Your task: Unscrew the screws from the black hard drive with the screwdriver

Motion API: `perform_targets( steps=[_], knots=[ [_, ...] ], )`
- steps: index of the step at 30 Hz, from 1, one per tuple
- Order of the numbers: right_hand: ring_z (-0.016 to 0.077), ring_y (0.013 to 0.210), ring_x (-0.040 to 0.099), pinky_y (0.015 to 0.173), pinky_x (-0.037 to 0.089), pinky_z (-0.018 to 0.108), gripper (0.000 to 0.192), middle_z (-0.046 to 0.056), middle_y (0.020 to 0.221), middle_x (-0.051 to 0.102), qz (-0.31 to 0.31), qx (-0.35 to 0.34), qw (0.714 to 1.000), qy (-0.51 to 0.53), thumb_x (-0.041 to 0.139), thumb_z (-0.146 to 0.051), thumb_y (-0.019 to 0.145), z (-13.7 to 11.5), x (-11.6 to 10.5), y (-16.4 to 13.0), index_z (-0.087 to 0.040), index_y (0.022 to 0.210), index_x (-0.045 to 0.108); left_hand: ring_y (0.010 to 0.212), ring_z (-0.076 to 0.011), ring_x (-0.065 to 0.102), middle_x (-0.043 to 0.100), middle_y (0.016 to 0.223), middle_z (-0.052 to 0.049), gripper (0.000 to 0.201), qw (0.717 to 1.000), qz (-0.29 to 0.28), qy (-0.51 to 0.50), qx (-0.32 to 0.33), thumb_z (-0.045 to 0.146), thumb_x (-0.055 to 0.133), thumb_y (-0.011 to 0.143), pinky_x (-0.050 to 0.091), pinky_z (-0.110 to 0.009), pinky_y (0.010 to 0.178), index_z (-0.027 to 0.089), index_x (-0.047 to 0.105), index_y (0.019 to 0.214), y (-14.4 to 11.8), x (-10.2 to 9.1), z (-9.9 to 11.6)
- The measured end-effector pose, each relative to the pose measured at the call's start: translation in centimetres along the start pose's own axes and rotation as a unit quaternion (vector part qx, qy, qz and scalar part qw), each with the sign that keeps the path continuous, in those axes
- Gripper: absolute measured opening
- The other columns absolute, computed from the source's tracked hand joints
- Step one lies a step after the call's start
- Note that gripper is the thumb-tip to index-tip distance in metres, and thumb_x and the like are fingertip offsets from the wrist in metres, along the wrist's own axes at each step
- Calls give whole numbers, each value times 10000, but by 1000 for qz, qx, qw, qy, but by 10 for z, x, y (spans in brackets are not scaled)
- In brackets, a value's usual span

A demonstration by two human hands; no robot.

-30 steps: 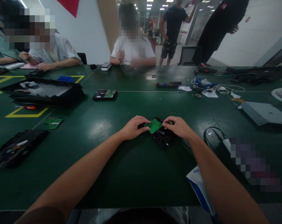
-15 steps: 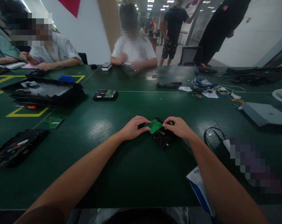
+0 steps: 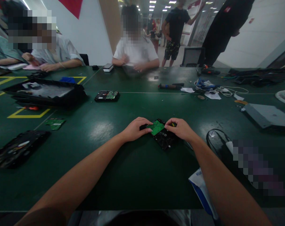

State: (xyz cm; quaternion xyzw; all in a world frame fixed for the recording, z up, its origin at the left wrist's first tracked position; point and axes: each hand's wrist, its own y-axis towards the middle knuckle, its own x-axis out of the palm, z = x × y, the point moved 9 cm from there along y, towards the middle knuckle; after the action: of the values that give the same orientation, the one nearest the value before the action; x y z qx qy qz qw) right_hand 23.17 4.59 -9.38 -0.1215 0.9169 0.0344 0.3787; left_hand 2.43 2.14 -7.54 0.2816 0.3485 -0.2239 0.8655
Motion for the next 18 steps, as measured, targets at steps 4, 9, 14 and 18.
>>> perform_targets(
  steps=[4, 9, 14, 18],
  knots=[
    [179, 689, 580, 646, 397, 322, 209, 36, 802, 713, 6, -18, 1000, -5, 667, -409, 820, -2, -1, 1, -227, 887, 745, 1149, -216, 609, 706, 1197, -58, 357, 1000, 1, 3, 2, 403, 665, 924, 480, -416, 1025, 248, 671, 1246, -1, 1, -2],
    [180, 686, 589, 650, 403, 327, 216, 34, 809, 720, 7, -25, 1000, -15, 651, -420, 839, 0, 0, 2, -236, 895, 748, 1160, -212, 607, 702, 1224, -55, 392, 1000, 9, -3, -25, 401, 670, 917, 477, -402, 1032, 242, 654, 1275, 1, 1, -8],
    [189, 713, 603, 664, 415, 336, 215, 39, 840, 730, 15, -37, 999, -20, 640, -413, 846, -2, -2, 2, -240, 893, 758, 1125, -232, 606, 715, 1129, -76, 291, 994, 60, 37, -81, 396, 534, 992, 464, -443, 1031, 209, 746, 1064, 3, -2, -16],
    [194, 749, 618, 688, 426, 345, 219, 43, 897, 743, 20, -49, 998, -38, 627, -414, 862, -6, -2, 1, -245, 899, 761, 1105, -228, 610, 712, 1122, -81, 280, 992, 71, 35, -98, 366, 542, 984, 475, -433, 1013, 199, 766, 998, 2, 0, -15]
  ],
)
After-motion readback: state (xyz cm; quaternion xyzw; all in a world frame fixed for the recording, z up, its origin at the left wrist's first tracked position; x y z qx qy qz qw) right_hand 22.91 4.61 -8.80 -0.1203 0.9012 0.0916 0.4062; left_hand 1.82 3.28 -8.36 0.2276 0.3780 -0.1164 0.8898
